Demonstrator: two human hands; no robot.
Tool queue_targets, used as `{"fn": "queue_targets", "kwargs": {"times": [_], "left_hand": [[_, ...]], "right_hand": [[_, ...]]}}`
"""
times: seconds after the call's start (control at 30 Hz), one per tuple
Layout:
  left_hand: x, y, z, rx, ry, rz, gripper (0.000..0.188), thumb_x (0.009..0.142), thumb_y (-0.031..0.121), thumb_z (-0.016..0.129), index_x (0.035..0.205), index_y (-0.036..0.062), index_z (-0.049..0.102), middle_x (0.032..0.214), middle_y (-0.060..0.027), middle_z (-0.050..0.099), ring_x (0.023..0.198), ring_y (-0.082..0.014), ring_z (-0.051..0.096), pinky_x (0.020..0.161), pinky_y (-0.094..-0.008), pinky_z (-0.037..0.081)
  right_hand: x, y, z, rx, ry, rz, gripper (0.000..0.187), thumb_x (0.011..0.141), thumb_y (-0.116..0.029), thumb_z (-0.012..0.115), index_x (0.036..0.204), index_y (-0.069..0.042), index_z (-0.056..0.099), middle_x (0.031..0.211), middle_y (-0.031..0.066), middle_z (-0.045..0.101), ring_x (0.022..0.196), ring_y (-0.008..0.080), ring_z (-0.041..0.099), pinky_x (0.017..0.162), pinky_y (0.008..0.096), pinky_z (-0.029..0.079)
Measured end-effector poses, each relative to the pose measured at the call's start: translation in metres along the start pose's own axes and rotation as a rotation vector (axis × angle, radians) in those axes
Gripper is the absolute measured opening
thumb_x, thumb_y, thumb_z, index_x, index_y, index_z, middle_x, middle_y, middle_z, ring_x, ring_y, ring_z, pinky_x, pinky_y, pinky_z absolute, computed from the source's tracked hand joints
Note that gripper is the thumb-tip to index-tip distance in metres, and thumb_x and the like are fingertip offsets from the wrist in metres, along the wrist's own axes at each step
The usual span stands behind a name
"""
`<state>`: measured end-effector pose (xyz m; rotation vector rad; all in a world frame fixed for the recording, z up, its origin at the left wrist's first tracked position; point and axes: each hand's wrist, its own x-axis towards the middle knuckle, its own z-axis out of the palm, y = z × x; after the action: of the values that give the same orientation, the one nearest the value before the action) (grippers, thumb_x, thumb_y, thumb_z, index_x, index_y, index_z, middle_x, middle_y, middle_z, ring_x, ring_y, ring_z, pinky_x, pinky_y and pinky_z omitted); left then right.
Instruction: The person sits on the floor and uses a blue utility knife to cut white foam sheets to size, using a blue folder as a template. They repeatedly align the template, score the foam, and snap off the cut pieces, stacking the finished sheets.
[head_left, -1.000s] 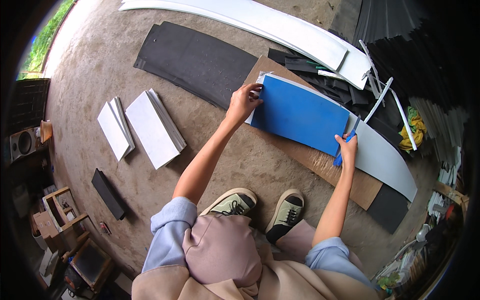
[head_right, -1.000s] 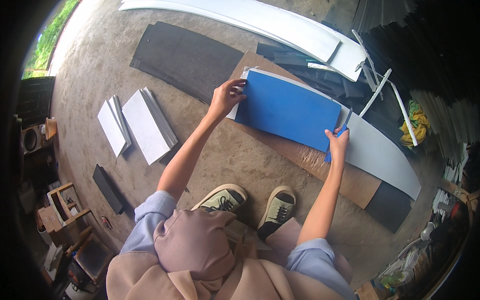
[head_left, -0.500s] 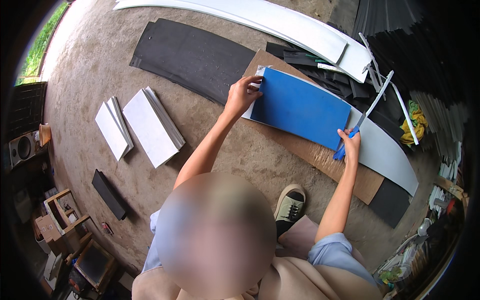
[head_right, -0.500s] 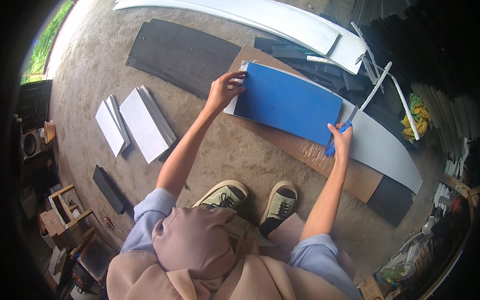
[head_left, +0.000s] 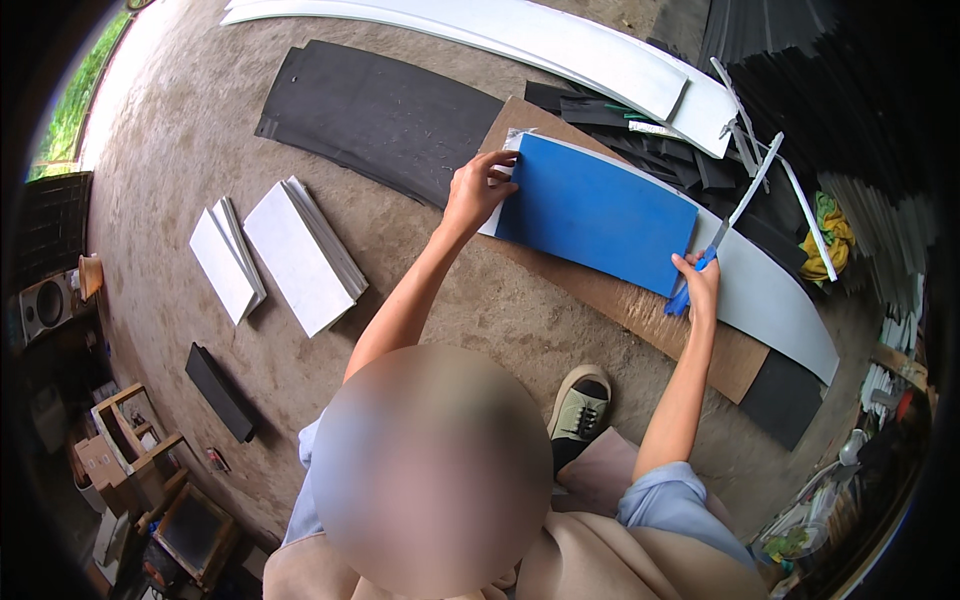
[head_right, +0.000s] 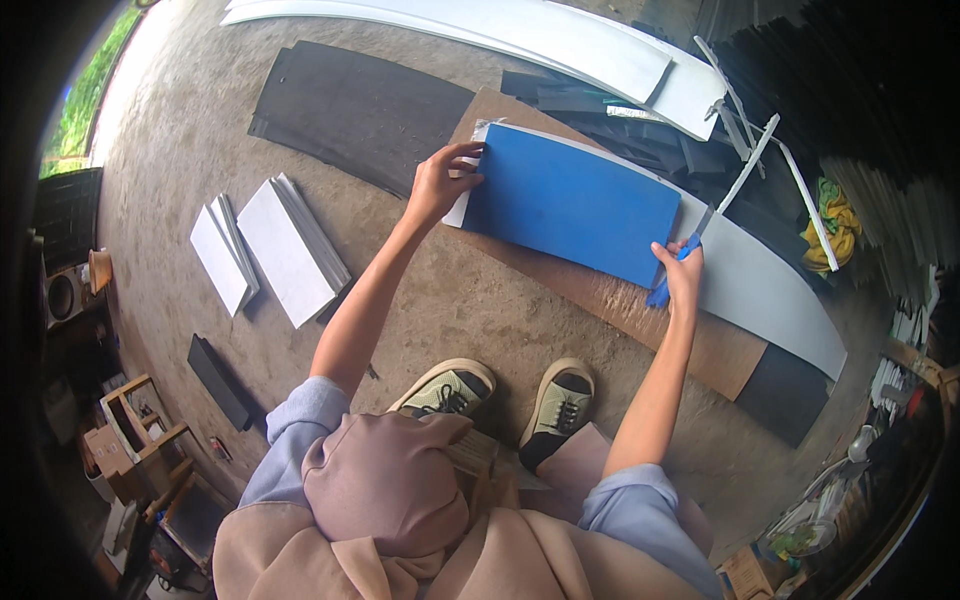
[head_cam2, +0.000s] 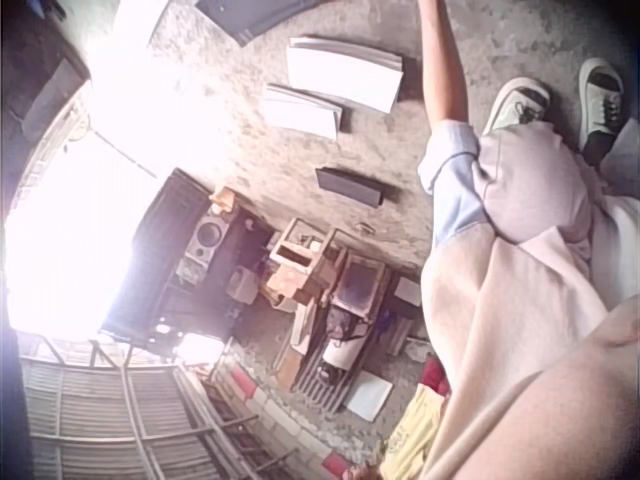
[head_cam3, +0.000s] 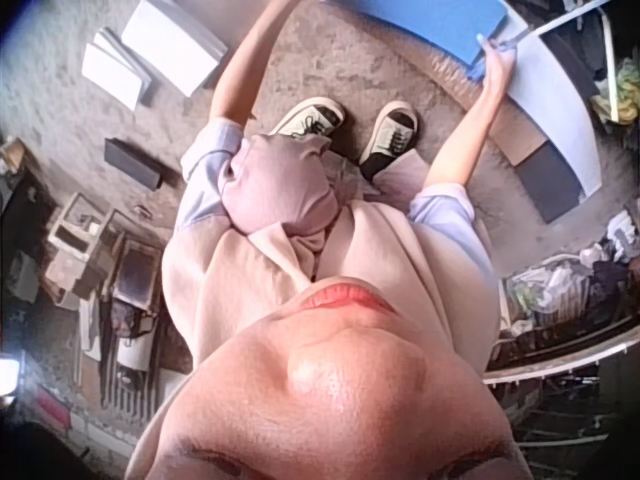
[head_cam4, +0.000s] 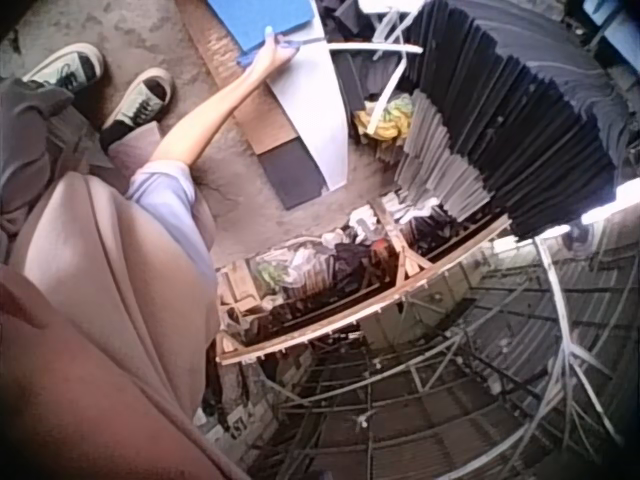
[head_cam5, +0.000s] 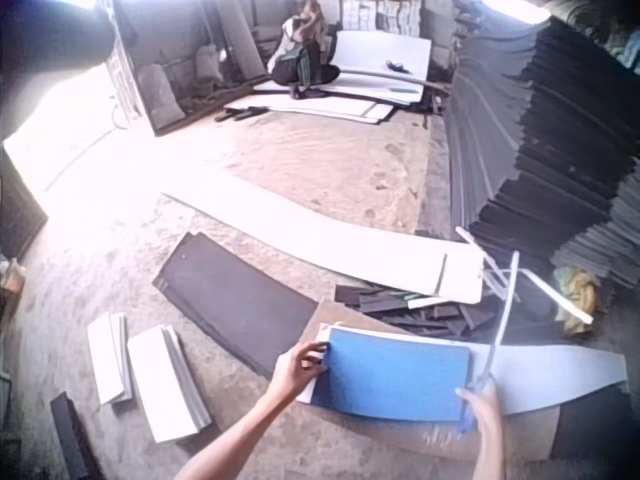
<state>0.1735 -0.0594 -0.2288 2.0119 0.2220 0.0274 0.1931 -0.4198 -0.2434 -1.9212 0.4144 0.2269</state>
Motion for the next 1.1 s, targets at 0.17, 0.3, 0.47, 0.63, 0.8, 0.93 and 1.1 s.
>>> {"fn": "queue_targets", "kwargs": {"times": [0.17,0.3,0.47,0.63,0.8,0.93,1.1], "left_hand": [[-0.001,-0.003,0.002,-0.026,0.02,0.011,0.041,0.065,0.002,0.064,0.104,0.0073,0.056,0.098,-0.008,0.059,0.085,-0.0206,0.059,0.072,-0.0307,0.048],[0.001,-0.006,0.001,0.223,0.044,0.167,0.043,0.064,0.006,0.066,0.105,0.0045,0.053,0.095,-0.0114,0.058,0.083,-0.0227,0.058,0.072,-0.0319,0.048],[-0.001,-0.008,0.001,0.37,0.136,0.029,0.057,0.062,0.02,0.071,0.109,0.0019,0.043,0.095,-0.016,0.054,0.084,-0.0241,0.056,0.072,-0.0332,0.047],[0.009,-0.014,-0.004,0.404,-0.048,-0.129,0.06,0.061,0.032,0.071,0.106,-0.0007,0.048,0.096,-0.0156,0.054,0.083,-0.0248,0.057,0.073,-0.0326,0.046],[0.012,-0.015,-0.004,0.23,-0.043,-0.226,0.062,0.056,0.031,0.071,0.099,-0.0074,0.049,0.096,-0.0208,0.051,0.087,-0.0269,0.052,0.078,-0.0317,0.043],[0.008,-0.027,-0.024,0.219,-0.043,-0.292,0.06,0.057,0.028,0.071,0.099,-0.0084,0.048,0.095,-0.0205,0.051,0.087,-0.0273,0.053,0.076,-0.0317,0.046],[0.01,-0.04,-0.039,0.349,-0.015,-0.282,0.055,0.06,0.023,0.069,0.101,-0.0069,0.048,0.097,-0.0212,0.052,0.089,-0.0272,0.053,0.077,-0.0318,0.045]], "right_hand": [[0.001,0.0,0.002,-0.001,-0.001,0.013,0.039,0.063,-0.005,0.07,0.087,-0.005,0.038,0.08,0.0069,0.05,0.077,0.016,0.053,0.074,0.0278,0.041],[0.006,0.0,0.002,-0.089,-0.002,0.001,0.037,0.064,-0.004,0.069,0.083,-0.007,0.038,0.07,0.0008,0.047,0.069,0.0118,0.051,0.066,0.0245,0.041],[0.014,0.007,-0.001,-0.137,-0.005,0.01,0.037,0.063,-0.005,0.07,0.082,-0.007,0.038,0.068,0.0006,0.048,0.063,0.0105,0.049,0.059,0.0241,0.041],[0.017,0.009,-0.003,-0.143,-0.026,0.017,0.037,0.063,-0.006,0.071,0.083,-0.006,0.039,0.067,0.0006,0.048,0.062,0.0106,0.049,0.058,0.0242,0.041],[0.009,-0.001,0.004,-0.148,-0.012,0.03,0.039,0.062,-0.007,0.071,0.085,-0.005,0.04,0.068,0.0015,0.05,0.063,0.0111,0.05,0.061,0.0248,0.041],[0.002,-0.005,0.022,-0.133,-0.033,0.031,0.043,0.059,-0.008,0.073,0.088,-0.003,0.041,0.072,0.0056,0.054,0.069,0.0141,0.054,0.065,0.0269,0.044],[0.0,-0.008,0.048,-0.193,0.012,0.01,0.044,0.055,-0.005,0.074,0.085,-0.001,0.042,0.068,0.0084,0.056,0.065,0.0172,0.057,0.062,0.0278,0.046]]}}
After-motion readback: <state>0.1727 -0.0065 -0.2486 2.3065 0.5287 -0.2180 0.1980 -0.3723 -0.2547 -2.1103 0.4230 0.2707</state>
